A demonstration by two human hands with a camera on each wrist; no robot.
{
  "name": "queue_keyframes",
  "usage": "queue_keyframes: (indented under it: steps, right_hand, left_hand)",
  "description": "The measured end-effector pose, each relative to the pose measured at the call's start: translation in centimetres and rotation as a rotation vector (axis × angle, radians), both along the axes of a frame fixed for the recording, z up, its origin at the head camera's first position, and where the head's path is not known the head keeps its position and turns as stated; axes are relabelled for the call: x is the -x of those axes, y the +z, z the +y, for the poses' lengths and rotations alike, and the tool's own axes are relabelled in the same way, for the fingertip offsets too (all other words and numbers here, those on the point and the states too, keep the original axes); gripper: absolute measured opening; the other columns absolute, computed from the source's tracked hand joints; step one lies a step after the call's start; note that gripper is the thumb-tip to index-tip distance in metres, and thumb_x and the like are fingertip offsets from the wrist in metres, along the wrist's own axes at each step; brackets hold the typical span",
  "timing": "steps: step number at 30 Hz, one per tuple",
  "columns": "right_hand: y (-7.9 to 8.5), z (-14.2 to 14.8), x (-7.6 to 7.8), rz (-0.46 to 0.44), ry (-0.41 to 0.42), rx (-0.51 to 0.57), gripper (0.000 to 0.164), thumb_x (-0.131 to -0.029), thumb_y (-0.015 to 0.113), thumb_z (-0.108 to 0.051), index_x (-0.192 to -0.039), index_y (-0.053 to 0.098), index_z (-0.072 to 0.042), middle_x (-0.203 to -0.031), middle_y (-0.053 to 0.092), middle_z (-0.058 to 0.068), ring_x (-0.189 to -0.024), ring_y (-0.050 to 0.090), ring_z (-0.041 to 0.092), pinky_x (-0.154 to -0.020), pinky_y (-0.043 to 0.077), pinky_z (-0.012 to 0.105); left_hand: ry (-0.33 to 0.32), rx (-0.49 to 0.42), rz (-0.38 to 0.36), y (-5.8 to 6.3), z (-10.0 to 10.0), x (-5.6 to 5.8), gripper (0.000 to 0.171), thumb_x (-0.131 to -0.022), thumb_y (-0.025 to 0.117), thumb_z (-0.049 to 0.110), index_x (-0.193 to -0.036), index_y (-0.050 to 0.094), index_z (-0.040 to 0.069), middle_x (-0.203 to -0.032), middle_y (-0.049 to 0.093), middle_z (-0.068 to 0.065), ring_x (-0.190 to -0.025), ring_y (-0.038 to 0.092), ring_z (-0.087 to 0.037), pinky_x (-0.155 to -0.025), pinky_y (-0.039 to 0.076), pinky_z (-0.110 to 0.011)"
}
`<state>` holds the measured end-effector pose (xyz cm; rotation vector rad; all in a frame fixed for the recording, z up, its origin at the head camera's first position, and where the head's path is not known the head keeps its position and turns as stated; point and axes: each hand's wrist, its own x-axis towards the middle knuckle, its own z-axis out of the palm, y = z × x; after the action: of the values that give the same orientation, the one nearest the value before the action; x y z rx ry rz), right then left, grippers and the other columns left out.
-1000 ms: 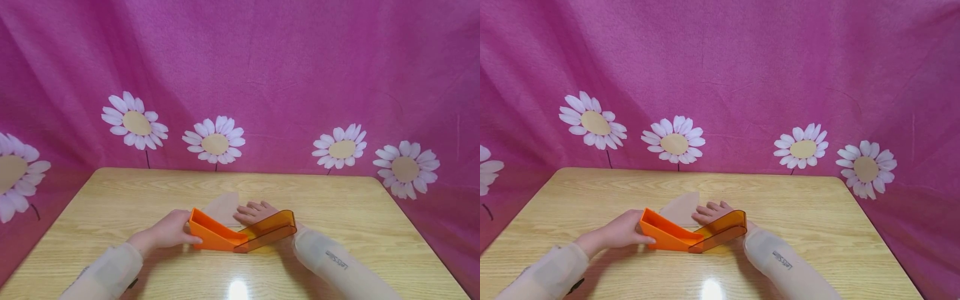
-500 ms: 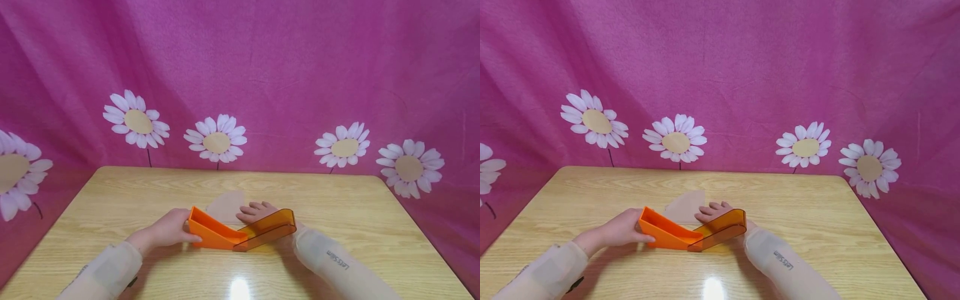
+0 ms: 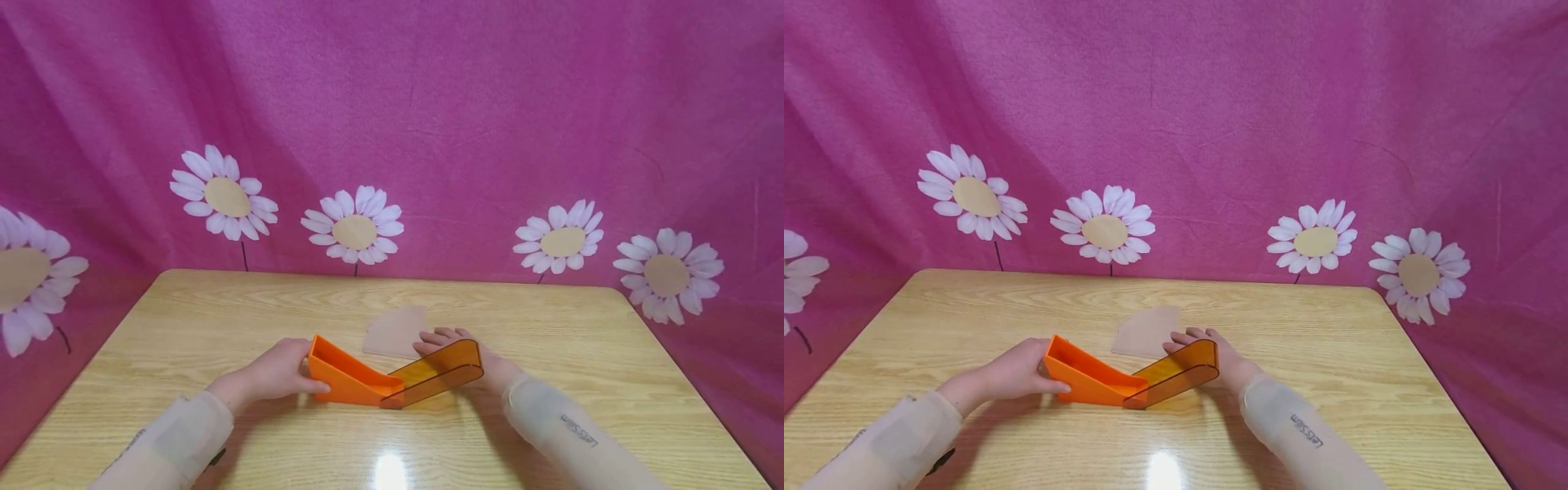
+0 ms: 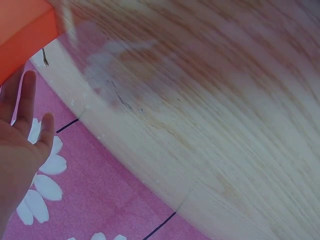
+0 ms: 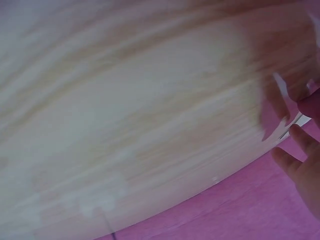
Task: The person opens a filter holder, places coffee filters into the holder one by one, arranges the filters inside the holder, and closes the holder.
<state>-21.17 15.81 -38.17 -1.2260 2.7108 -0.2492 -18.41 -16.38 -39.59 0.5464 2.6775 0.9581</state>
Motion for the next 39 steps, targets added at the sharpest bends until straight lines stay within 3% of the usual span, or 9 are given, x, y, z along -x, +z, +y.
queue_keyframes:
  steps: [5, 15, 17, 21, 24, 32, 35, 39]
  right_hand:
    - [-2.9, 2.5, 1.4, 0.092, 0.003, 0.061, 0.047, -0.09, 0.055, -0.03, -0.131, 0.052, -0.008, -0.136, 0.05, 0.019, -0.124, 0.043, 0.046, -0.1, 0.031, 0.063]
    - [-3.8, 4.3, 2.3, 0.063, -0.092, 0.105, 0.04, -0.089, 0.057, -0.023, -0.127, 0.057, -0.013, -0.132, 0.054, 0.018, -0.122, 0.046, 0.044, -0.1, 0.036, 0.058]
    - [-3.9, 4.4, 2.4, 0.068, -0.099, 0.128, 0.036, -0.088, 0.059, -0.021, -0.123, 0.06, -0.012, -0.125, 0.057, 0.016, -0.117, 0.051, 0.039, -0.098, 0.04, 0.054]
    - [-4.3, 4.5, 2.6, 0.124, -0.106, 0.141, 0.019, -0.088, 0.059, -0.021, -0.106, 0.061, -0.014, -0.095, 0.058, 0.001, -0.089, 0.056, 0.021, -0.084, 0.049, 0.041]
    - [-4.3, 4.7, 2.5, 0.148, -0.152, 0.111, 0.013, -0.087, 0.061, -0.02, -0.098, 0.056, -0.015, -0.084, 0.052, -0.003, -0.08, 0.052, 0.016, -0.078, 0.05, 0.038]
    - [-4.0, 5.4, 1.7, 0.207, -0.301, -0.049, 0.032, -0.08, 0.066, -0.008, -0.109, 0.056, 0.002, -0.099, 0.062, 0.014, -0.091, 0.062, 0.03, -0.084, 0.051, 0.043]
    - [-4.0, 5.6, 1.4, 0.262, -0.292, -0.08, 0.028, -0.082, 0.064, -0.006, -0.107, 0.056, 0.004, -0.096, 0.063, 0.014, -0.088, 0.063, 0.029, -0.078, 0.053, 0.042]
    - [-4.2, 6.0, 1.1, 0.369, -0.214, -0.096, 0.014, -0.081, 0.063, -0.005, -0.094, 0.06, 0.0, -0.088, 0.061, 0.008, -0.078, 0.06, 0.025, -0.07, 0.053, 0.038]
  left_hand:
    - [-0.015, 0.002, 0.012, 0.0, 0.0, 0.0, 0.037, -0.072, 0.079, 0.032, -0.103, 0.064, 0.019, -0.095, 0.065, 0.011, -0.092, 0.056, -0.011, -0.098, 0.039, -0.049]
    - [-0.004, 0.003, 0.004, 0.0, -0.1, 0.0, 0.038, -0.073, 0.079, 0.034, -0.104, 0.064, 0.02, -0.095, 0.065, 0.012, -0.09, 0.055, -0.009, -0.097, 0.04, -0.047]
    - [-0.01, 0.001, 0.005, 0.0, -0.2, -0.1, 0.038, -0.073, 0.079, 0.035, -0.104, 0.064, 0.019, -0.095, 0.065, 0.012, -0.089, 0.054, -0.009, -0.097, 0.04, -0.047]
    - [-0.022, -0.005, 0.007, 0.1, -0.2, -0.2, 0.038, -0.073, 0.078, 0.035, -0.104, 0.064, 0.019, -0.095, 0.064, 0.011, -0.09, 0.054, -0.01, -0.096, 0.04, -0.048]
    - [-0.024, -0.003, 0.007, 0.1, -0.1, -0.2, 0.038, -0.073, 0.078, 0.035, -0.104, 0.064, 0.019, -0.095, 0.064, 0.011, -0.09, 0.054, -0.009, -0.096, 0.04, -0.048]
    - [-0.005, -0.012, -0.004, -0.1, -0.1, -0.1, 0.036, -0.073, 0.079, 0.032, -0.103, 0.064, 0.021, -0.094, 0.065, 0.013, -0.089, 0.055, -0.009, -0.097, 0.039, -0.047]
    - [-0.003, -0.002, -0.001, -0.1, -0.1, -0.1, 0.036, -0.073, 0.079, 0.032, -0.103, 0.064, 0.021, -0.094, 0.064, 0.014, -0.089, 0.055, -0.009, -0.097, 0.039, -0.047]
    - [-0.001, -0.002, -0.003, -0.1, -0.1, -0.1, 0.036, -0.073, 0.079, 0.032, -0.103, 0.064, 0.022, -0.094, 0.064, 0.014, -0.09, 0.054, -0.009, -0.097, 0.039, -0.047]
